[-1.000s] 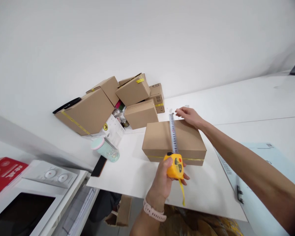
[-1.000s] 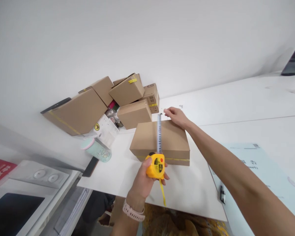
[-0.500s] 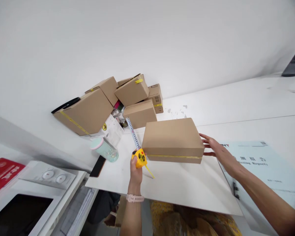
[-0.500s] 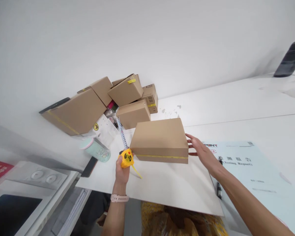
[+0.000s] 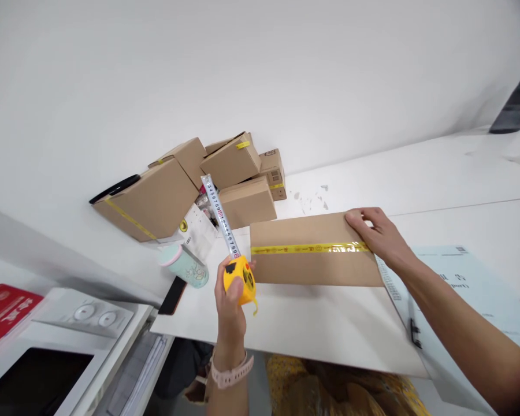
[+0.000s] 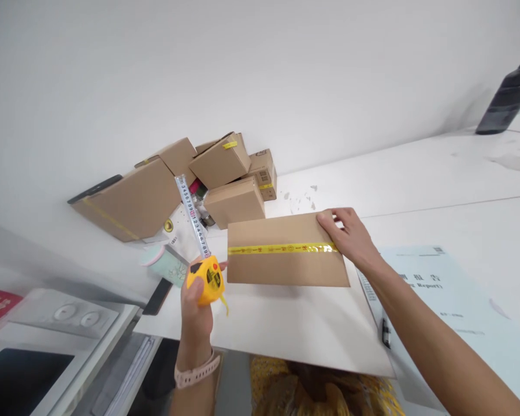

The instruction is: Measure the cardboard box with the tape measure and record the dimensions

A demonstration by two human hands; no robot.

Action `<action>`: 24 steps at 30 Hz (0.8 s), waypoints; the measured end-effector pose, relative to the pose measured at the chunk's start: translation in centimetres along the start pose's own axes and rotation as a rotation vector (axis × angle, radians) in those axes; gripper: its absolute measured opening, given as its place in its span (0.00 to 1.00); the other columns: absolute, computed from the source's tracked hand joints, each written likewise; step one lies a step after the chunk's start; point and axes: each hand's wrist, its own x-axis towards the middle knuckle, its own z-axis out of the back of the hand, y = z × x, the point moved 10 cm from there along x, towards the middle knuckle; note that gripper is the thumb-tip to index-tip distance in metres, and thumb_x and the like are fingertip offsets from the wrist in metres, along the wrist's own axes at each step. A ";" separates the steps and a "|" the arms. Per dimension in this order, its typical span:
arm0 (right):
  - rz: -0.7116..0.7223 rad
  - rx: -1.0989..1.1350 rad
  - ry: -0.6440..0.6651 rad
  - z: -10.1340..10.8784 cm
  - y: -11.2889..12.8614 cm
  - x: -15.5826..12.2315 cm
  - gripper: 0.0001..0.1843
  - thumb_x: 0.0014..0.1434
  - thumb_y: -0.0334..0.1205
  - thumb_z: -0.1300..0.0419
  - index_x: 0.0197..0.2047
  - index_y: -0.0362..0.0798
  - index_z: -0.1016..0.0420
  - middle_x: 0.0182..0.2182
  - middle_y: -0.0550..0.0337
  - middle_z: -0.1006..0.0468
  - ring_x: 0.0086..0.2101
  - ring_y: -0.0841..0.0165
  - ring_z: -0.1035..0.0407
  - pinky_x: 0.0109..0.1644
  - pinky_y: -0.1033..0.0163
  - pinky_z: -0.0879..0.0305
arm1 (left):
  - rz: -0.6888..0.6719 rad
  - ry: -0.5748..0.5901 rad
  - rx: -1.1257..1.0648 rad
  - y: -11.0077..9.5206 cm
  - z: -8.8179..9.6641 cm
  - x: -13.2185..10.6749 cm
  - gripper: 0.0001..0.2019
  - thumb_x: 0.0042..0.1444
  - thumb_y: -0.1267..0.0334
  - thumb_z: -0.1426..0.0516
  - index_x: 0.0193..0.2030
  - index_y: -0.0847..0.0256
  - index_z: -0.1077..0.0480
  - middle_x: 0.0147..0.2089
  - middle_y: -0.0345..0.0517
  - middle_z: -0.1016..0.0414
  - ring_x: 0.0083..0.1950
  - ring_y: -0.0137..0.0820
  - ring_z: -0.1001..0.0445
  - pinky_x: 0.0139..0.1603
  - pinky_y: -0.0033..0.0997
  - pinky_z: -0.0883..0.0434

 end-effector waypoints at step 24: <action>0.445 -0.321 0.310 -6.4 2.7 7.8 0.24 0.64 0.39 0.48 0.58 0.49 0.21 0.59 0.46 0.21 0.58 0.50 0.28 0.63 0.45 0.33 | 0.724 0.390 -0.011 6.9 -9.7 -4.1 0.28 0.46 0.40 0.34 0.40 0.66 0.23 0.32 0.52 0.19 0.36 0.42 0.19 0.47 0.43 0.25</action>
